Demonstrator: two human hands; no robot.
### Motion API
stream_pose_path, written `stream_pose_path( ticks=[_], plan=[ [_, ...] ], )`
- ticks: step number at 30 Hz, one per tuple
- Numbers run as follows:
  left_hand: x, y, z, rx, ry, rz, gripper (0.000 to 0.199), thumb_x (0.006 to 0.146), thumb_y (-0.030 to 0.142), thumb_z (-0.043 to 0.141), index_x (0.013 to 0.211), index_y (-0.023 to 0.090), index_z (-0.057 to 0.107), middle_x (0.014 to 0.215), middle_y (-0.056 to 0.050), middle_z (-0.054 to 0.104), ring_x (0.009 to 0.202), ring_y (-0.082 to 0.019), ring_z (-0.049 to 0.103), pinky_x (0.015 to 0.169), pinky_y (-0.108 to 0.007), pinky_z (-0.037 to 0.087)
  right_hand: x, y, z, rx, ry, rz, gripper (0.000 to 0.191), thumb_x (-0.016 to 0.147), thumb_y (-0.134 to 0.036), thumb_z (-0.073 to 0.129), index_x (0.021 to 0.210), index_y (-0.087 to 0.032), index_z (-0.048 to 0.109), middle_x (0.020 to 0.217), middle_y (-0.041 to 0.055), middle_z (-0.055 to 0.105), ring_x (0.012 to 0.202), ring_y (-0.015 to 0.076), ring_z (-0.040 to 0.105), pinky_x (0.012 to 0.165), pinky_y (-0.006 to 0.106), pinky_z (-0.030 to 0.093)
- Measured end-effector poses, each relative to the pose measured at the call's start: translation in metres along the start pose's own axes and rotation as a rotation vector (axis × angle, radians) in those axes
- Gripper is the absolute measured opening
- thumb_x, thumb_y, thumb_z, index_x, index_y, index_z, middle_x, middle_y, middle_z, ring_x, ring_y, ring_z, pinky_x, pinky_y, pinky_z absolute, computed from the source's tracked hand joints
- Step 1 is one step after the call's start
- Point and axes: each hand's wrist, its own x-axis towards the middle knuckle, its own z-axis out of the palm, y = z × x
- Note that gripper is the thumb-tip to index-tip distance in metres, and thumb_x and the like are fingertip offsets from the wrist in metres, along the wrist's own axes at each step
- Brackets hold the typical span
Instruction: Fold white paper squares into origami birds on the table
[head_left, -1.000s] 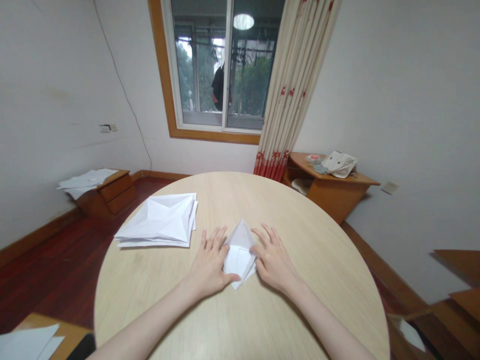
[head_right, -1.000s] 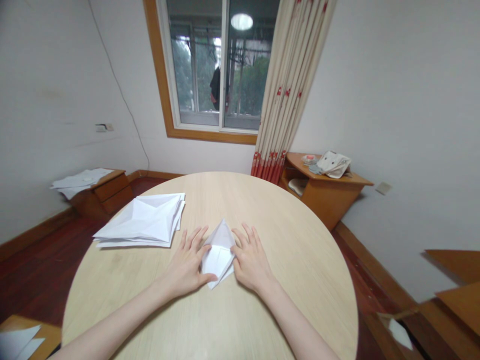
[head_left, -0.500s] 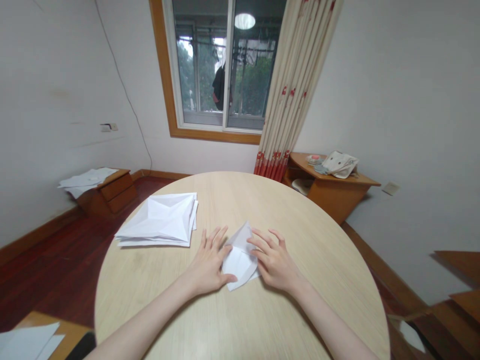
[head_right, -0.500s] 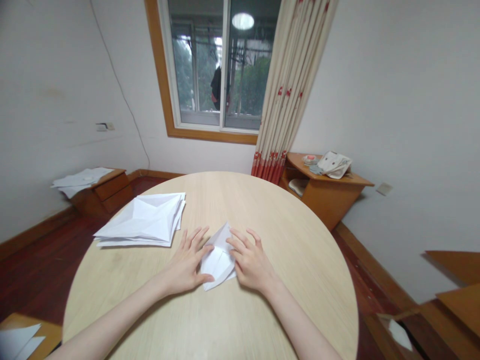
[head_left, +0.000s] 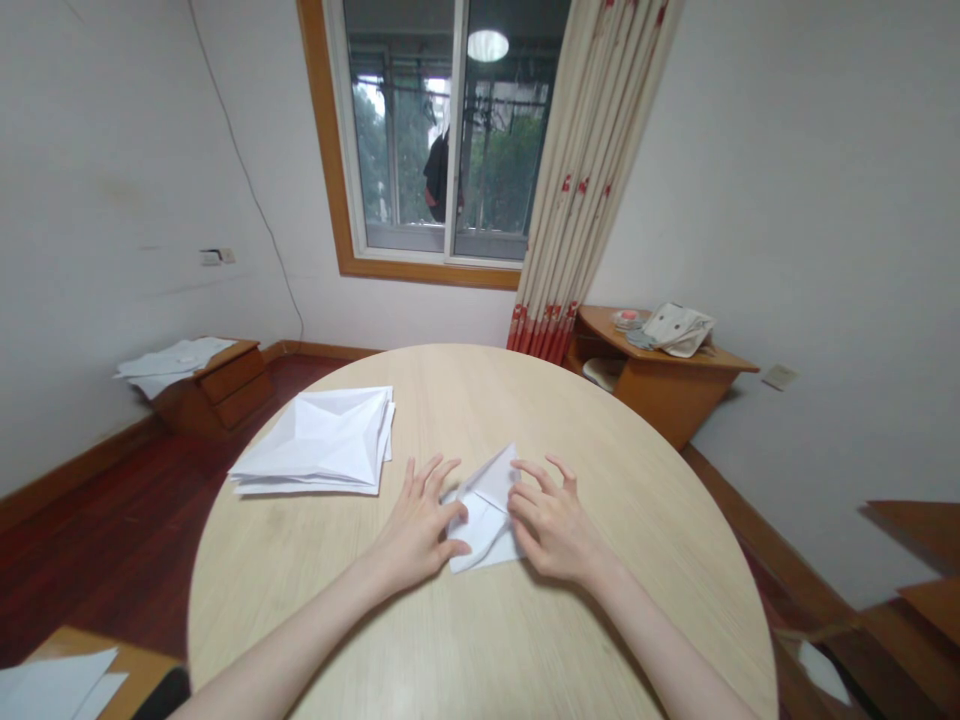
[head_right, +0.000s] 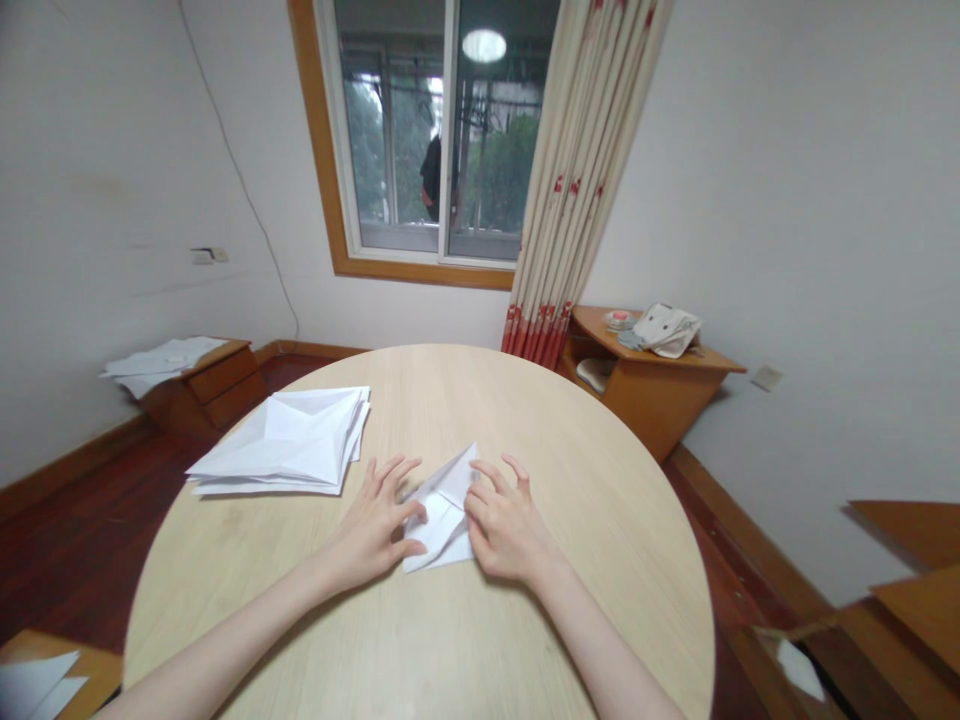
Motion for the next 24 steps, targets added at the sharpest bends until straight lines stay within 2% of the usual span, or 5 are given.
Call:
stream_pose_path(
  ticks=[8, 11, 15, 20, 24],
  plan=[
    [0.0004, -0.001, 0.0023, -0.004, 0.026, 0.005, 0.012, 0.077, 0.028, 0.073, 0.084, 0.022, 0.064, 0.137, -0.007, 0.039, 0.135, -0.033, 0.024, 0.11, -0.064, 0.011, -0.001, -0.0022, -0.0024, -0.001, -0.011, 0.007, 0.011, 0.081, -0.016, 0.048, 0.077, -0.02, 0.057, 0.082, 0.0036, 0.066, 0.111, 0.0245, 0.051, 0.107, 0.048, 0.01],
    [0.0006, 0.0002, 0.0015, -0.023, 0.025, -0.009, 0.004, 0.083, 0.025, 0.065, 0.084, 0.022, 0.065, 0.137, -0.007, 0.039, 0.135, -0.032, 0.025, 0.111, -0.064, 0.011, -0.0007, -0.0039, -0.0031, 0.033, -0.015, 0.02, 0.013, 0.082, -0.014, 0.046, 0.079, -0.021, 0.057, 0.081, 0.003, 0.065, 0.105, 0.0235, 0.052, 0.106, 0.048, 0.012],
    [0.0012, 0.0025, -0.0013, -0.062, -0.012, -0.045, 0.012, 0.088, 0.031, 0.059, 0.083, 0.021, 0.065, 0.139, -0.007, 0.038, 0.135, -0.032, 0.025, 0.11, -0.065, 0.009, -0.0002, -0.0057, -0.0031, 0.078, -0.012, 0.03, 0.013, 0.081, -0.014, 0.046, 0.079, -0.021, 0.056, 0.08, 0.0032, 0.065, 0.101, 0.0231, 0.052, 0.105, 0.047, 0.015],
    [0.0003, 0.0032, -0.0001, -0.067, -0.028, -0.036, 0.033, 0.075, 0.05, 0.07, 0.087, 0.02, 0.061, 0.139, -0.01, 0.039, 0.134, -0.035, 0.027, 0.109, -0.067, 0.01, 0.0002, -0.0054, -0.0019, 0.076, -0.041, 0.04, 0.012, 0.081, -0.014, 0.048, 0.08, -0.021, 0.056, 0.081, 0.0027, 0.065, 0.101, 0.0228, 0.051, 0.104, 0.047, 0.016],
    [-0.0006, 0.0018, 0.003, -0.053, -0.026, -0.015, 0.031, 0.076, 0.047, 0.07, 0.088, 0.02, 0.059, 0.137, -0.012, 0.04, 0.134, -0.035, 0.026, 0.109, -0.066, 0.012, 0.0004, -0.0046, -0.0001, 0.053, -0.065, 0.037, 0.01, 0.084, -0.015, 0.049, 0.081, -0.021, 0.056, 0.082, 0.0019, 0.065, 0.1, 0.0219, 0.051, 0.103, 0.046, 0.017]
  ],
)
